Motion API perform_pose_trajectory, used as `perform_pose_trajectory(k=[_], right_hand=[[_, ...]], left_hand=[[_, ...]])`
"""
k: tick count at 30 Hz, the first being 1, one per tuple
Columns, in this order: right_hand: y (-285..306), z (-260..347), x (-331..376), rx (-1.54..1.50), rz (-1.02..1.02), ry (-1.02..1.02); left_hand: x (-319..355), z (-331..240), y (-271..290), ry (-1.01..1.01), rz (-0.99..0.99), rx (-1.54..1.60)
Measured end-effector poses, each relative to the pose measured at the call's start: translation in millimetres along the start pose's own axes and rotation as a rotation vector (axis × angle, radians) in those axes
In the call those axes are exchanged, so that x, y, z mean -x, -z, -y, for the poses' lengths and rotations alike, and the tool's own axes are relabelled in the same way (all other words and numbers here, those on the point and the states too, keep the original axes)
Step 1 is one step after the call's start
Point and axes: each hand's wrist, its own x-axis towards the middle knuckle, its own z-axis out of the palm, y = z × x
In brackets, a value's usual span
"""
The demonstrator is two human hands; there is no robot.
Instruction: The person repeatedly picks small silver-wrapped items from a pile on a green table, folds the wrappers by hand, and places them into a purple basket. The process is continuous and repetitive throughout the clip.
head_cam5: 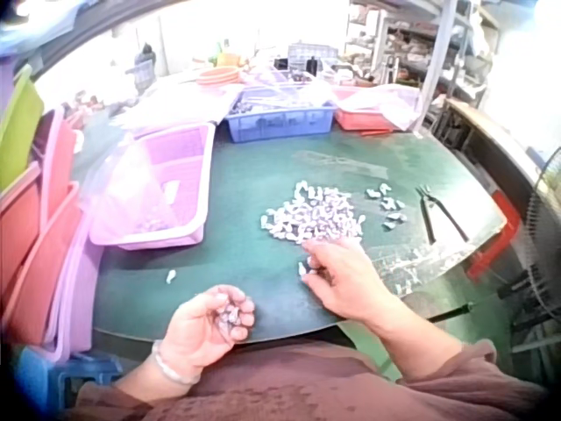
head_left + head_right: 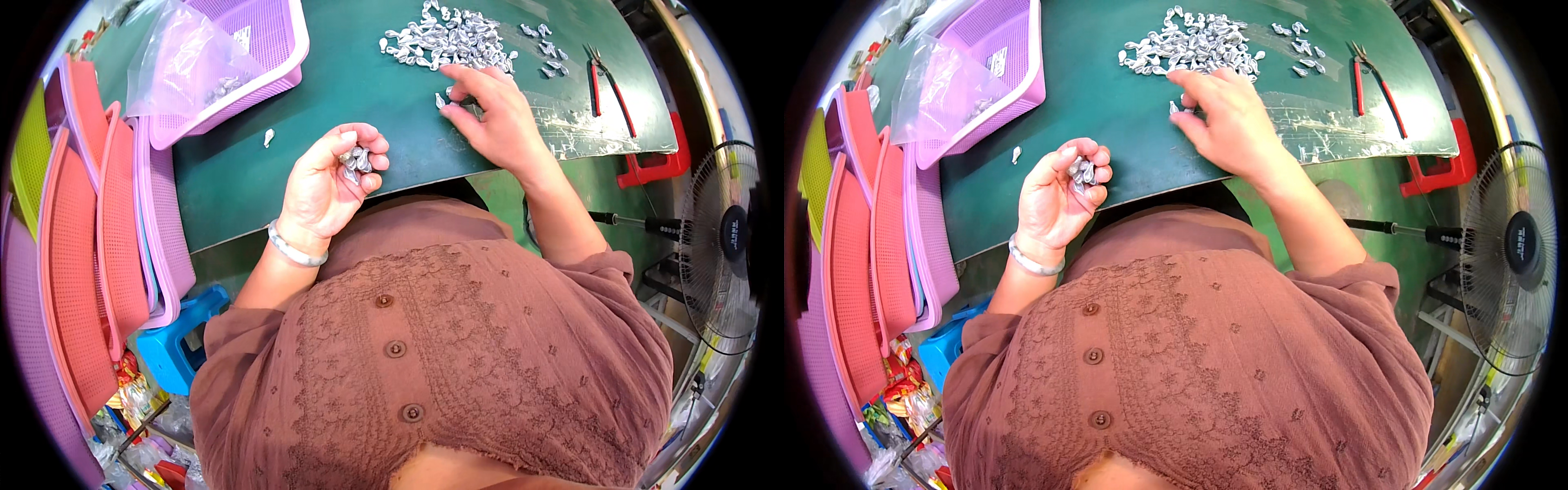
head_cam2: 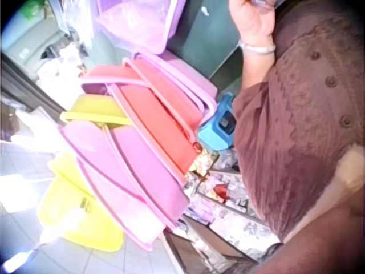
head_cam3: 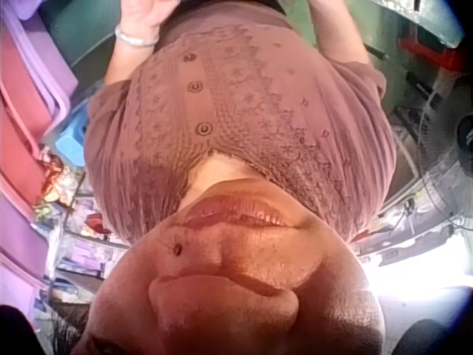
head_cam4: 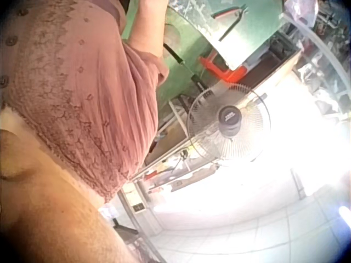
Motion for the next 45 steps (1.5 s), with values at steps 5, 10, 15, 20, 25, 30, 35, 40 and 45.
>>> perform_pose_trajectory(k=[5, 10, 15, 20, 25, 30, 35, 40, 45], right_hand=[[-15, 1, -3, 0.141, -0.025, 0.056], [-18, 0, -3, 0.104, -0.007, 0.047], [-16, 3, -4, 0.127, 0.020, 0.029], [-17, 4, -6, 0.010, -0.012, 0.035], [-19, 16, -7, -0.991, 0.073, -0.283], [-33, 25, -7, -1.577, 0.176, -0.346], [-39, 30, -6, -1.708, 0.233, -0.326], [-43, 29, -6, -1.723, 0.254, -0.319], [-45, 30, -5, -1.707, 0.272, -0.320]], left_hand=[[1, 0, -1, 0.020, -0.002, -0.016], [1, 0, -4, 0.018, -0.024, -0.074], [2, 0, -6, 0.007, -0.031, -0.094], [4, 0, -8, -0.004, -0.036, -0.121], [5, -2, -13, -0.022, -0.035, -0.161], [10, -3, -21, -0.034, -0.031, -0.179], [13, -4, -26, -0.075, -0.017, -0.222], [15, -4, -24, -0.089, 0.002, -0.242], [15, -3, -24, -0.106, -0.019, -0.261]])
